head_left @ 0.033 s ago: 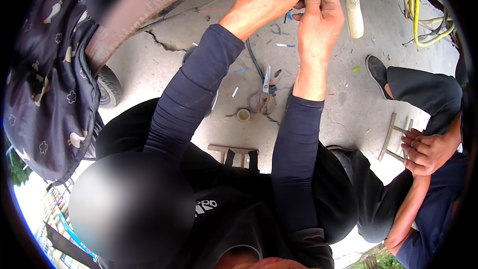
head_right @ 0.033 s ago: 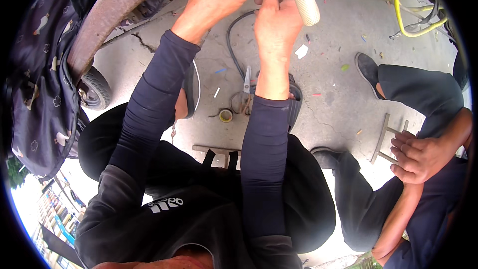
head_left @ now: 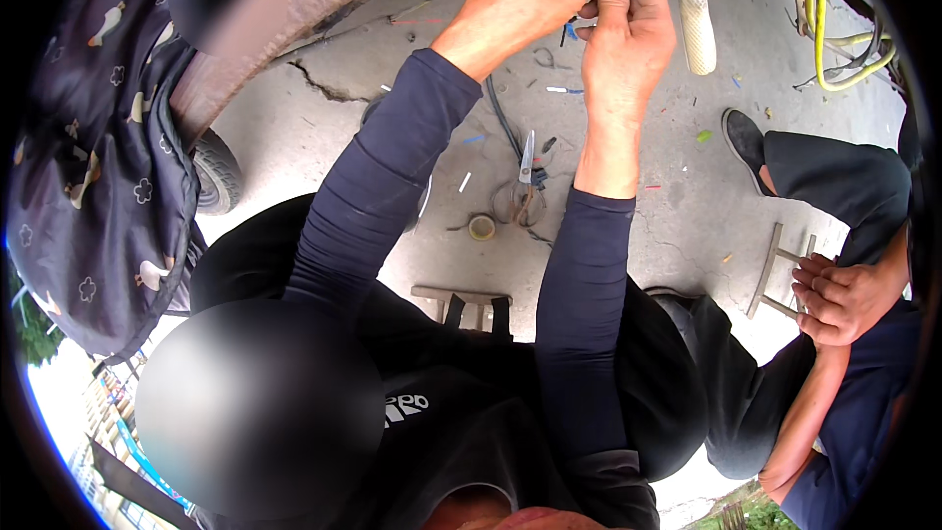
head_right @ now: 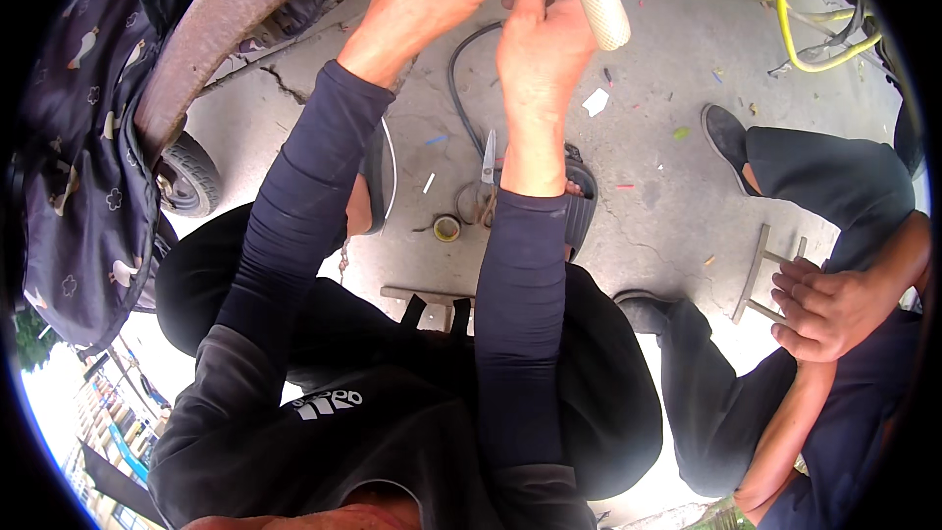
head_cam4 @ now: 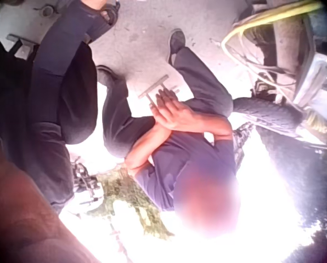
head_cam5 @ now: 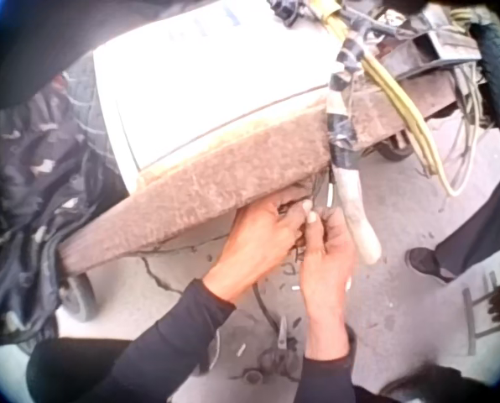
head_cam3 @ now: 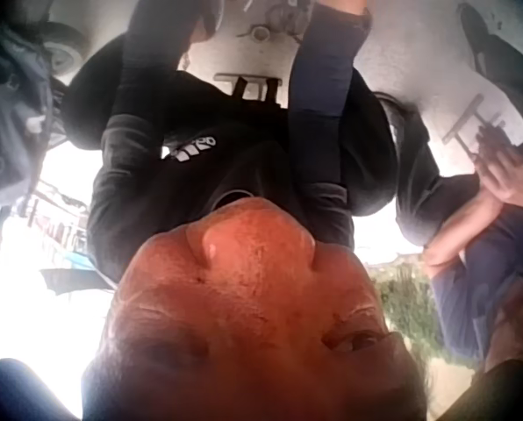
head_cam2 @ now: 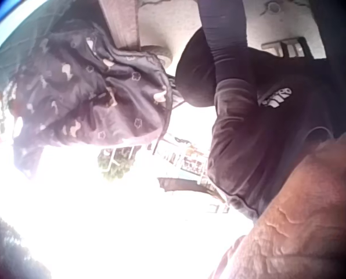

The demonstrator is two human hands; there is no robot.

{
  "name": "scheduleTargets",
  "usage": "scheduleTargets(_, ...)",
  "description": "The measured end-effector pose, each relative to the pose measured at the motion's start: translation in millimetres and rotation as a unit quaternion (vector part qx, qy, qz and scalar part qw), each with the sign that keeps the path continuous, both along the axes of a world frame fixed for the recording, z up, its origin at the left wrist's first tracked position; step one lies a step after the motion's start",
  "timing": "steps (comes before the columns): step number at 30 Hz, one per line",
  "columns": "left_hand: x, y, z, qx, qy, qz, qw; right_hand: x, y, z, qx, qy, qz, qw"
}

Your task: The person sits on a small stool and uses pliers to strip the insulation from several wires. They then twist the exposed copper strands and wrap the connections with electrical tape. The person works on a bundle of wires attached to a nearby vehicle.

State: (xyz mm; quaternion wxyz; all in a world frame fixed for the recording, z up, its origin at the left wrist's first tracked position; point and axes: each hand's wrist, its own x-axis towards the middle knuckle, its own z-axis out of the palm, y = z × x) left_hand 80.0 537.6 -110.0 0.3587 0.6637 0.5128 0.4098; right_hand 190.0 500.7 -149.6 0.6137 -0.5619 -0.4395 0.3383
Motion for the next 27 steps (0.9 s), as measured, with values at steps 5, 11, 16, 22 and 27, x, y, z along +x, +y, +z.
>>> scheduleTargets(5, 0, -5, 0, -0.046, -0.1, -0.018, 0.994, -7, -8, 6, 0.066, -0.23, -0.099, 0.966)
scheduleTargets(11, 5, -12, 15, -0.053, -0.044, -0.008, 0.998, -4, -9, 1, 0.128, -0.396, -0.19, 0.889)
scheduleTargets(16, 1, -2, 5, -0.039, -0.039, -0.061, 0.997, -2, -25, 12, 0.073, -0.157, -0.083, 0.981)
scheduleTargets(22, 12, -21, 57, -0.303, -0.137, -0.103, 0.937, 18, -65, 72, -0.109, 0.33, 0.091, 0.933)
scheduleTargets(27, 4, -14, 43, -0.311, -0.186, -0.136, 0.922, 35, -67, 77, -0.136, 0.538, 0.229, 0.8)
